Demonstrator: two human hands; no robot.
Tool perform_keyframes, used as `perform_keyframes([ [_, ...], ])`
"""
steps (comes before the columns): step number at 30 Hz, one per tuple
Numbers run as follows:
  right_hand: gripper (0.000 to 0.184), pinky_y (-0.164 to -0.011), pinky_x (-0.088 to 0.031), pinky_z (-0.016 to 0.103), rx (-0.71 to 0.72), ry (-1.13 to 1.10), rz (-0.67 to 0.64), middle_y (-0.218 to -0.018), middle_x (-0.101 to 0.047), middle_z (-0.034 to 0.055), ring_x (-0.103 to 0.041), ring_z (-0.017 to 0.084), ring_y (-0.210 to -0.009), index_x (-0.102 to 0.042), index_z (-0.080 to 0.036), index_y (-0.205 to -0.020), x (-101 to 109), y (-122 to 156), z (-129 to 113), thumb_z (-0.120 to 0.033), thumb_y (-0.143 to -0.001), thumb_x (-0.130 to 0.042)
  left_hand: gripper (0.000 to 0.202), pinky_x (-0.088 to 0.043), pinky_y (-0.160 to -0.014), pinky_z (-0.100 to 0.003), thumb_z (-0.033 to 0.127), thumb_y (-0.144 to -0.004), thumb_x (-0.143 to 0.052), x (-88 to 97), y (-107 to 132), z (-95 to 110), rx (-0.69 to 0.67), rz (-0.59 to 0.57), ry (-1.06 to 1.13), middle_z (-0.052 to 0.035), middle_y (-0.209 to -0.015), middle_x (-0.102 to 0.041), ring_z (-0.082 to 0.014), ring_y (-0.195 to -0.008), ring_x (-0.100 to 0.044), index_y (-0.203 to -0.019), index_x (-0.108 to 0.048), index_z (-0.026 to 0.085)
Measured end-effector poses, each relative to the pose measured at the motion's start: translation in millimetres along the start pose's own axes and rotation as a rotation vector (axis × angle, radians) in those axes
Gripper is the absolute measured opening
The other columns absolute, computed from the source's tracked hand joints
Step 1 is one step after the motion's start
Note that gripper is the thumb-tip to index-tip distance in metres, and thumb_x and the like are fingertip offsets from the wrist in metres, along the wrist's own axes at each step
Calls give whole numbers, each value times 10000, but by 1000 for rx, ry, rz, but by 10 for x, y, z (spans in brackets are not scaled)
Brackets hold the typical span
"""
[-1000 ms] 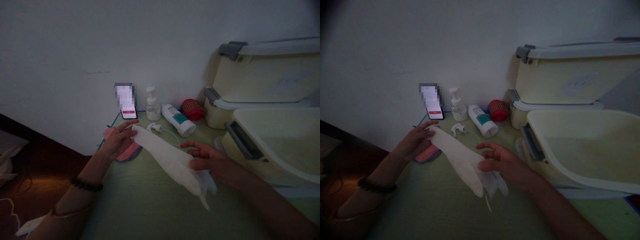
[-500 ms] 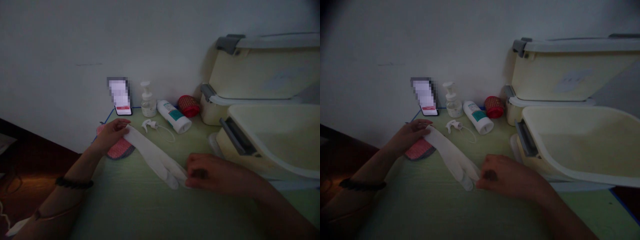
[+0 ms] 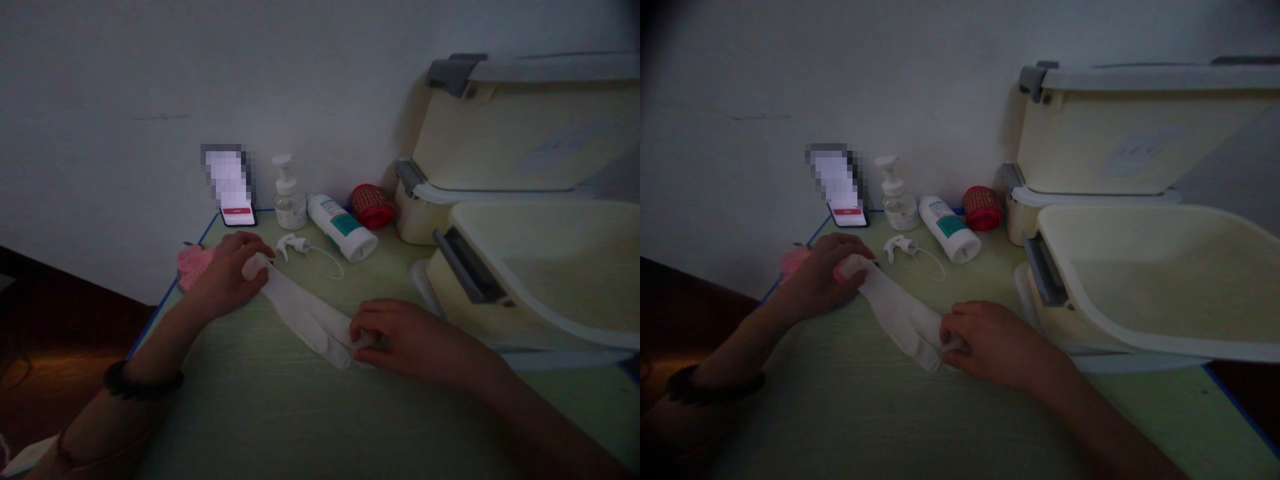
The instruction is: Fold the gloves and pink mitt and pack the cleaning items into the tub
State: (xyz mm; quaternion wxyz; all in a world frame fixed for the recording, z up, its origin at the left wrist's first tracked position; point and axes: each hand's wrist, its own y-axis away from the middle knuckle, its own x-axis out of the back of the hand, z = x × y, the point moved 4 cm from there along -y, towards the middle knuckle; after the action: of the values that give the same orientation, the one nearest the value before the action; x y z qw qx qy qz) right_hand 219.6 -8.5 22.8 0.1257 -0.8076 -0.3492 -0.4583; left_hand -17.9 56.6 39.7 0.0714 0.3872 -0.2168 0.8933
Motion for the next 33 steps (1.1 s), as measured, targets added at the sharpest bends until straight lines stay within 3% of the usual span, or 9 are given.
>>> perform_keyframes([
  [3,188,-678,-388,257,0,1,-72,-859,-614,-5,-557,149,-772,-610,-214,-873,-16,12,40,-314,-717,-643,129,-411,-840,-324,192,-773,-540,-246,138,310,-180,-462,-52,-22,-916,-575,-182,-898,-520,-875,-617,205],
  [6,137,-670,-392,246,11,-13,-116,-827,-617,-7,-557,138,-750,-617,-197,-838,-14,14,39,-278,-728,-624,75,-414,-820,-290,224,-778,-582,-397,269,518,-259,-673,-20,-14,-910,-590,-165,-898,-530,-836,-626,207],
  [8,83,-651,-390,233,13,-18,-135,-792,-614,-8,-551,125,-720,-625,-188,-810,-9,9,22,-229,-749,-586,81,-408,-832,-281,222,-758,-623,-459,316,590,-283,-735,19,-7,-938,-596,-162,-926,-532,-838,-634,215],
  [14,94,-625,-378,224,-4,-26,-159,-764,-612,-9,-540,111,-675,-630,-177,-799,29,10,14,-179,-745,-553,163,-415,-798,-250,196,-814,-565,-522,329,658,-350,-768,38,-23,-980,-590,-152,-920,-542,-952,-640,240],
  [22,104,-601,-365,224,-50,-16,-190,-736,-596,-19,-523,110,-655,-632,-188,-820,53,36,99,-225,-732,-590,199,-414,-753,-235,186,-890,-425,-597,337,657,-420,-750,-49,-45,-895,-575,-142,-845,-531,-877,-623,169],
  [28,92,-609,-370,213,-20,-54,-200,-752,-618,-18,-536,99,-661,-645,-181,-778,84,39,55,-180,-763,-554,203,-419,-754,-239,185,-900,-392,-588,338,643,-358,-755,-5,-39,-888,-554,-133,-821,-535,-855,-588,162],
  [31,96,-615,-375,214,-22,-70,-186,-768,-630,-10,-551,107,-680,-650,-183,-782,96,48,71,-193,-772,-555,106,-426,-776,-257,238,-855,-498,-528,327,593,-284,-752,25,-23,-937,-561,-142,-856,-546,-895,-583,190],
  [33,80,-613,-375,216,-23,-75,-180,-760,-630,-9,-554,111,-682,-649,-182,-772,92,46,87,-207,-764,-573,146,-429,-785,-272,273,-802,-580,-492,316,540,-229,-740,9,-13,-965,-568,-153,-878,-550,-932,-581,207],
])
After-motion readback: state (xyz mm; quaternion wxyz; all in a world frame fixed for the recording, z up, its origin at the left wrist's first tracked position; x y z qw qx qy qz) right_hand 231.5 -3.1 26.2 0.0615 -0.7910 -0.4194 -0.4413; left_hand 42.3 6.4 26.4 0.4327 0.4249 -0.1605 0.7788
